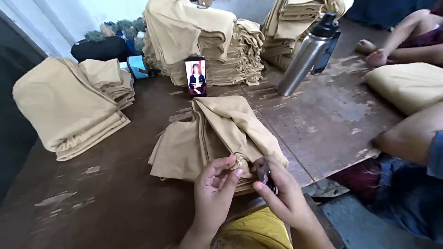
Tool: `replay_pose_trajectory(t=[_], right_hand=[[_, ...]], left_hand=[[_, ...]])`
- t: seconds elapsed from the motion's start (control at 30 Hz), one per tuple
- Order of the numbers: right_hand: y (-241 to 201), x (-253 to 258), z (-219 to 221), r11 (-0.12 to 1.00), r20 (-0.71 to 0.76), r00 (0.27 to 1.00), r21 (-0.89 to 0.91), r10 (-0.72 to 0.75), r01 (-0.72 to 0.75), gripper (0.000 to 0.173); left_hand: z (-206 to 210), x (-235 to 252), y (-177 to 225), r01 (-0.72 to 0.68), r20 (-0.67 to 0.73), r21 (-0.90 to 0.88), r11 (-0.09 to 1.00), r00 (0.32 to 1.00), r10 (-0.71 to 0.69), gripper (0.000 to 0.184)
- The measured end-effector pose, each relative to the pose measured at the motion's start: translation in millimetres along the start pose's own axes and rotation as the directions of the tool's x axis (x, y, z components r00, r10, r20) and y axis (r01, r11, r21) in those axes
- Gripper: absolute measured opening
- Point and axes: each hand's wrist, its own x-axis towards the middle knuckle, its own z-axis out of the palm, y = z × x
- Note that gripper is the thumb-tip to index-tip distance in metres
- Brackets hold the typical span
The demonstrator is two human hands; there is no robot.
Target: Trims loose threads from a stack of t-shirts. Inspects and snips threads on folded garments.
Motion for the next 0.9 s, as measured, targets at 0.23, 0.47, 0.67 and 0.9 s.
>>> replay_pose_trajectory(t=[0.23, 0.47, 0.67, 0.9], right_hand=[[-5.3, -9.9, 5.5, 0.98, -0.019, 0.999, -0.197, -0.038, 0.034, 0.037], [-9.3, -7.1, 5.5, 0.959, 0.028, 0.999, -0.282, -0.026, 0.033, 0.038], [-15.9, -2.0, 12.9, 0.949, -0.011, 1.0, -0.315, -0.016, 0.011, 0.041], [-16.8, -1.6, 19.0, 0.935, -0.03, 0.999, -0.356, -0.021, 0.009, 0.044]], left_hand=[[-8.7, -5.4, -2.9, -0.028, 0.074, -0.059, 0.998, 0.997, 0.032, 0.023], [-7.9, -8.8, -7.9, -0.059, 0.009, -0.018, 0.998, 0.998, 0.059, 0.012], [-6.9, -11.7, -6.0, -0.082, 0.04, 0.005, 0.997, 0.996, 0.081, 0.015], [-6.5, -13.0, -5.2, -0.104, 0.058, 0.047, 0.993, 0.993, 0.102, 0.014]])
